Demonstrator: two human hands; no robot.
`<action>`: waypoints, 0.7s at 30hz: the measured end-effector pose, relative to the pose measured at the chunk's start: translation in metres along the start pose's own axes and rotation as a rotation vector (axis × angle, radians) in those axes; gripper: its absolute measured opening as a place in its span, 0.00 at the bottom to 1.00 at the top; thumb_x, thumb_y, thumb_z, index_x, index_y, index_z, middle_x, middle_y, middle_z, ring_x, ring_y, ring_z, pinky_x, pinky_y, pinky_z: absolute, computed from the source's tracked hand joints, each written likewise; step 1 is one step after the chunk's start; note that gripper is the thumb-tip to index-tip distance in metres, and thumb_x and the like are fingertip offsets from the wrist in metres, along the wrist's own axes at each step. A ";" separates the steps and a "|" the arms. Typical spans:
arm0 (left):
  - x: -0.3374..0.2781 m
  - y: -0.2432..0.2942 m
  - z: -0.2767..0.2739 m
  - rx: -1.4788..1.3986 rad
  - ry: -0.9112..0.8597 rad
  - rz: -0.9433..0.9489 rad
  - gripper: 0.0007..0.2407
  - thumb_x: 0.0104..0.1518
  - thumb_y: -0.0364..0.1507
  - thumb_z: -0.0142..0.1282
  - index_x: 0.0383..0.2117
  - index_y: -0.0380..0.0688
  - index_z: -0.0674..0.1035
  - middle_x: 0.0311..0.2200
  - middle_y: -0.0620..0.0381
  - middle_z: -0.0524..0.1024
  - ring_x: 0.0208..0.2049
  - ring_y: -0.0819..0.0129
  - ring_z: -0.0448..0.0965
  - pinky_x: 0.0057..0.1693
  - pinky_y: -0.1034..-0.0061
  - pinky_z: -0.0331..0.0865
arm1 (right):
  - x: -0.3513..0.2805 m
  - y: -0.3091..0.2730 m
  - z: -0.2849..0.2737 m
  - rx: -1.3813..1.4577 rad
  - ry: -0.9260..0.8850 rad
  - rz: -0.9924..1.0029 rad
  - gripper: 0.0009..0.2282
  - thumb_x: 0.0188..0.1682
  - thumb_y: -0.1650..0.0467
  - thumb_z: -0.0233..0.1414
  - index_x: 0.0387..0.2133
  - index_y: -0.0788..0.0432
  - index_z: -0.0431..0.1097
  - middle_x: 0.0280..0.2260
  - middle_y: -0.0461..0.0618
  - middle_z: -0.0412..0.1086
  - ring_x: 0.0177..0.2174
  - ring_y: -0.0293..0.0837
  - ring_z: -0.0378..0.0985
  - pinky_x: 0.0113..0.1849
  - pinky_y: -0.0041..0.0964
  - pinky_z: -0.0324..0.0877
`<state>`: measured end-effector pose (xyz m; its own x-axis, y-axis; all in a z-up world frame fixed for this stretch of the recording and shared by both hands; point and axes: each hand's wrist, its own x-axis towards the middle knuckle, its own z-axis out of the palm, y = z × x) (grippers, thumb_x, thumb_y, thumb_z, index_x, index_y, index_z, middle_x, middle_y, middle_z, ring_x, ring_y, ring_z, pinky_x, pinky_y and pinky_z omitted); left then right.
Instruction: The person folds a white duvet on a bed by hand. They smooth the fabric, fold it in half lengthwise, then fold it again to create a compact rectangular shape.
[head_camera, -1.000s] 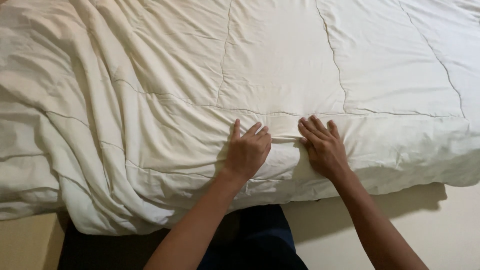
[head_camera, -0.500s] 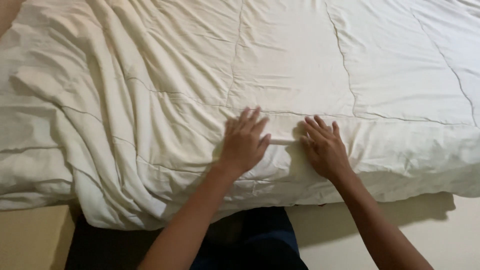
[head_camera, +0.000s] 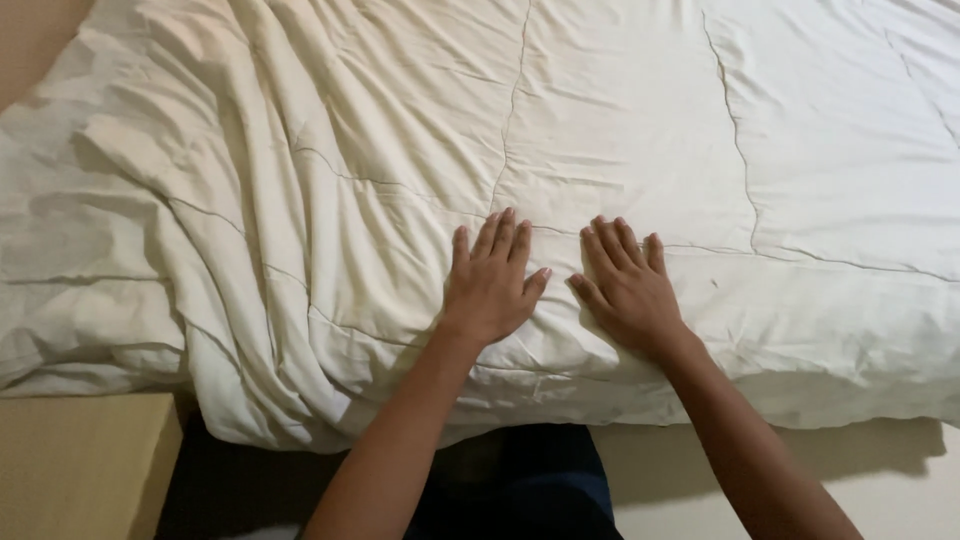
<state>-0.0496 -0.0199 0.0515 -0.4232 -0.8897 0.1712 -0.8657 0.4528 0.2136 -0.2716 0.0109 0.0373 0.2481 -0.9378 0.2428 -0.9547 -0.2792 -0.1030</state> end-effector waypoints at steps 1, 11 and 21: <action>-0.001 0.000 -0.002 -0.003 0.000 -0.002 0.31 0.65 0.49 0.34 0.70 0.44 0.55 0.73 0.48 0.47 0.73 0.57 0.43 0.71 0.46 0.35 | 0.000 -0.001 -0.001 -0.002 -0.002 -0.002 0.32 0.58 0.51 0.34 0.69 0.59 0.49 0.71 0.57 0.44 0.70 0.56 0.40 0.64 0.64 0.33; -0.011 -0.017 -0.006 0.002 -0.028 -0.016 0.32 0.64 0.52 0.33 0.70 0.44 0.54 0.72 0.49 0.47 0.73 0.58 0.42 0.71 0.46 0.34 | 0.006 -0.009 0.014 -0.016 -0.046 0.005 0.34 0.58 0.51 0.31 0.69 0.62 0.45 0.71 0.59 0.40 0.70 0.58 0.36 0.62 0.70 0.30; -0.020 -0.031 -0.026 0.039 -0.107 -0.082 0.34 0.62 0.54 0.33 0.70 0.46 0.51 0.72 0.52 0.44 0.73 0.61 0.39 0.70 0.45 0.31 | 0.020 -0.042 0.018 -0.013 -0.056 -0.031 0.35 0.57 0.50 0.33 0.69 0.62 0.46 0.71 0.62 0.39 0.70 0.59 0.37 0.62 0.72 0.31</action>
<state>-0.0074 -0.0146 0.0662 -0.3746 -0.9258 0.0504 -0.9076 0.3772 0.1843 -0.2235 0.0005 0.0292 0.2863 -0.9387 0.1918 -0.9482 -0.3063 -0.0837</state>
